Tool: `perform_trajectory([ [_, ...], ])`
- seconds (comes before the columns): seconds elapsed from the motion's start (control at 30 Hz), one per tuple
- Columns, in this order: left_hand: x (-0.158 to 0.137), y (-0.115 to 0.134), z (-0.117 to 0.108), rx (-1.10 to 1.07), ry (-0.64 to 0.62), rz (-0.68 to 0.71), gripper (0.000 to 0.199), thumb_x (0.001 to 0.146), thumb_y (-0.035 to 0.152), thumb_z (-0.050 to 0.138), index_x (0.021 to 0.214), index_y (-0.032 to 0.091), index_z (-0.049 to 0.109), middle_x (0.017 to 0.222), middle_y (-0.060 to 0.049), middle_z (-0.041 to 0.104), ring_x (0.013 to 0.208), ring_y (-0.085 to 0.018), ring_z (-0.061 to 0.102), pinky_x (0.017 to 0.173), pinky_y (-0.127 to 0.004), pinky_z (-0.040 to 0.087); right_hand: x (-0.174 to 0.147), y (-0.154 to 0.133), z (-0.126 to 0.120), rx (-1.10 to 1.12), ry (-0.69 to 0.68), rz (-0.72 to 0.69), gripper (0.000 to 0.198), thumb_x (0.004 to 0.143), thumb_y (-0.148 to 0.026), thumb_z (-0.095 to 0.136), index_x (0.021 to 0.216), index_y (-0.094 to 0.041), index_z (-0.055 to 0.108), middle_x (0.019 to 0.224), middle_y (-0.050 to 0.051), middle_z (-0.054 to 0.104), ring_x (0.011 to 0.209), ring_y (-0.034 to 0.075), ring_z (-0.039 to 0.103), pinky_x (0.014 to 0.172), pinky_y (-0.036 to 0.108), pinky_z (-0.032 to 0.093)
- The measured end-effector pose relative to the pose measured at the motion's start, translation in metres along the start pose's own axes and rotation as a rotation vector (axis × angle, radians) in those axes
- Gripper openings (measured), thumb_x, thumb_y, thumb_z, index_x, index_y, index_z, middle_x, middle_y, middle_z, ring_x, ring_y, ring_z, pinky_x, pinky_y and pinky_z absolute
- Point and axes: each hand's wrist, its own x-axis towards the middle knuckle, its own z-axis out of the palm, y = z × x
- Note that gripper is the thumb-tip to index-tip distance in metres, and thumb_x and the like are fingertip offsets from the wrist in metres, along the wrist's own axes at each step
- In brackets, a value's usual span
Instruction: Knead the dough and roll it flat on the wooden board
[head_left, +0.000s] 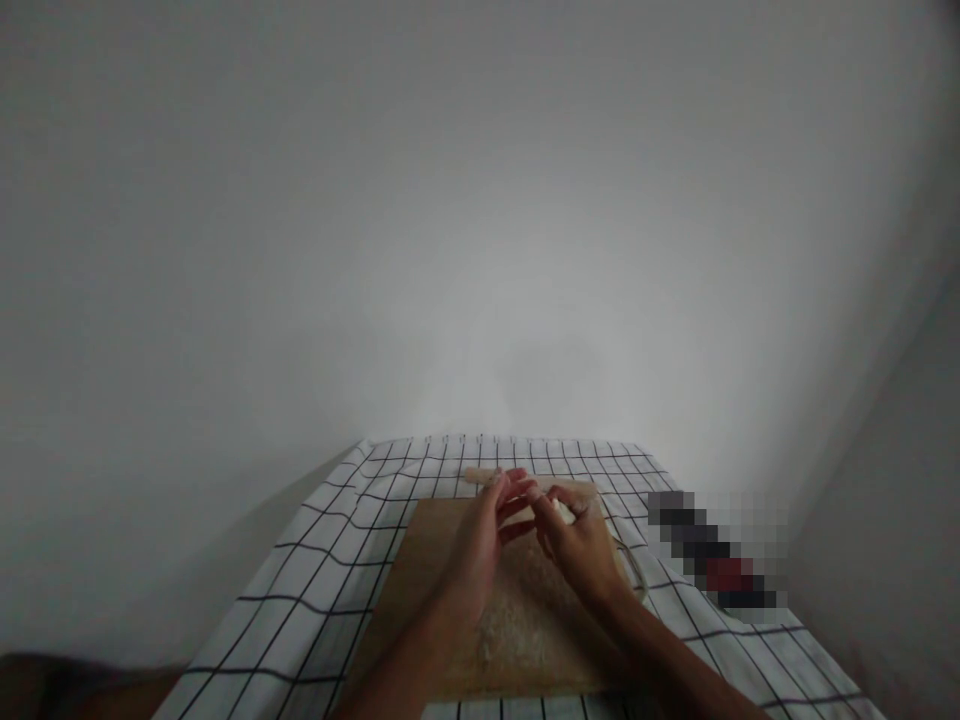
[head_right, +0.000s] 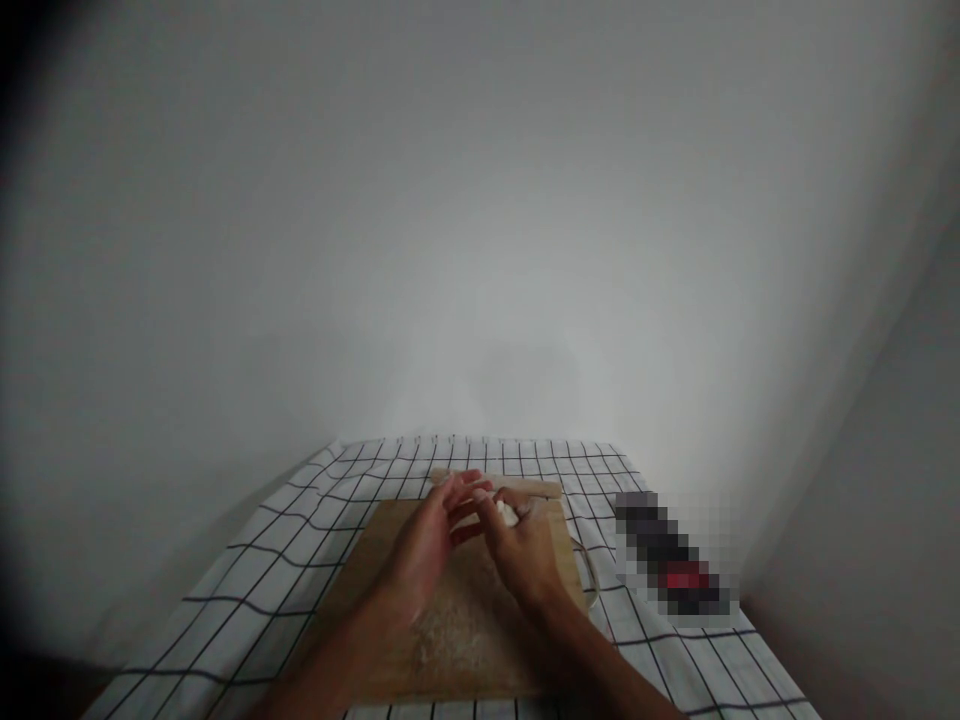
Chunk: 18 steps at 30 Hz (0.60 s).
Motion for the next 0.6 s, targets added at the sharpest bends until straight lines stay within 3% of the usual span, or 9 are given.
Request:
perform_trajectory([
  [0.17,-0.023,0.008,0.007,0.445,-0.093,0.403,0.035,0.099,0.045,0.047,0.112,0.021,0.068,0.119,-0.009,0.07,0.112,-0.024,0.064,0.098,-0.038,0.05,-0.004,0.009,0.016,0.3,-0.094,0.198,0.046,0.085,-0.059,0.065,0.062,-0.02,0.055,0.047,-0.005,0.041,0.041,0.009,0.032,0.041,0.023,0.023],
  [0.23,-0.029,0.009,0.009,0.606,-0.15,0.526,0.033,0.1,0.039,0.046,0.124,0.025,0.063,0.13,-0.008,0.065,0.12,-0.023,0.06,0.105,-0.039,0.046,-0.002,0.009,0.017,0.466,-0.117,0.251,0.042,0.085,-0.061,0.064,0.073,-0.021,0.062,0.051,-0.004,0.048,0.044,0.011,0.04,0.044,0.024,0.031],
  [0.3,-0.03,0.008,0.008,0.759,-0.194,0.622,0.038,0.099,0.035,0.049,0.134,0.027,0.057,0.141,-0.007,0.058,0.132,-0.023,0.052,0.112,-0.041,0.041,-0.001,0.003,0.014,0.65,-0.169,0.309,0.048,0.086,-0.069,0.058,0.089,-0.022,0.068,0.063,0.001,0.06,0.058,0.017,0.055,0.056,0.028,0.045],
  [0.37,-0.025,0.006,0.004,0.905,-0.215,0.678,0.045,0.094,0.033,0.056,0.139,0.029,0.053,0.148,-0.007,0.052,0.141,-0.025,0.042,0.117,-0.046,0.035,-0.002,-0.005,0.01,0.812,-0.245,0.385,0.062,0.087,-0.077,0.048,0.106,-0.021,0.069,0.08,0.006,0.068,0.079,0.023,0.065,0.073,0.035,0.051],
  [0.47,-0.015,0.004,-0.003,1.019,-0.122,0.698,0.051,0.087,0.032,0.065,0.137,0.028,0.056,0.148,-0.007,0.052,0.145,-0.028,0.037,0.119,-0.052,0.031,-0.005,-0.018,0.007,0.95,-0.363,0.458,0.076,0.087,-0.082,0.039,0.12,-0.019,0.066,0.096,0.01,0.071,0.101,0.028,0.065,0.089,0.041,0.049],
  [0.6,-0.01,0.009,-0.006,0.899,-0.032,0.626,0.036,0.087,0.026,0.062,0.122,0.026,0.064,0.131,-0.007,0.066,0.129,-0.026,0.055,0.113,-0.048,0.04,-0.006,-0.018,0.008,0.977,-0.443,0.46,0.073,0.088,-0.081,0.04,0.124,-0.022,0.064,0.11,0.011,0.07,0.112,0.029,0.061,0.094,0.042,0.046],
])
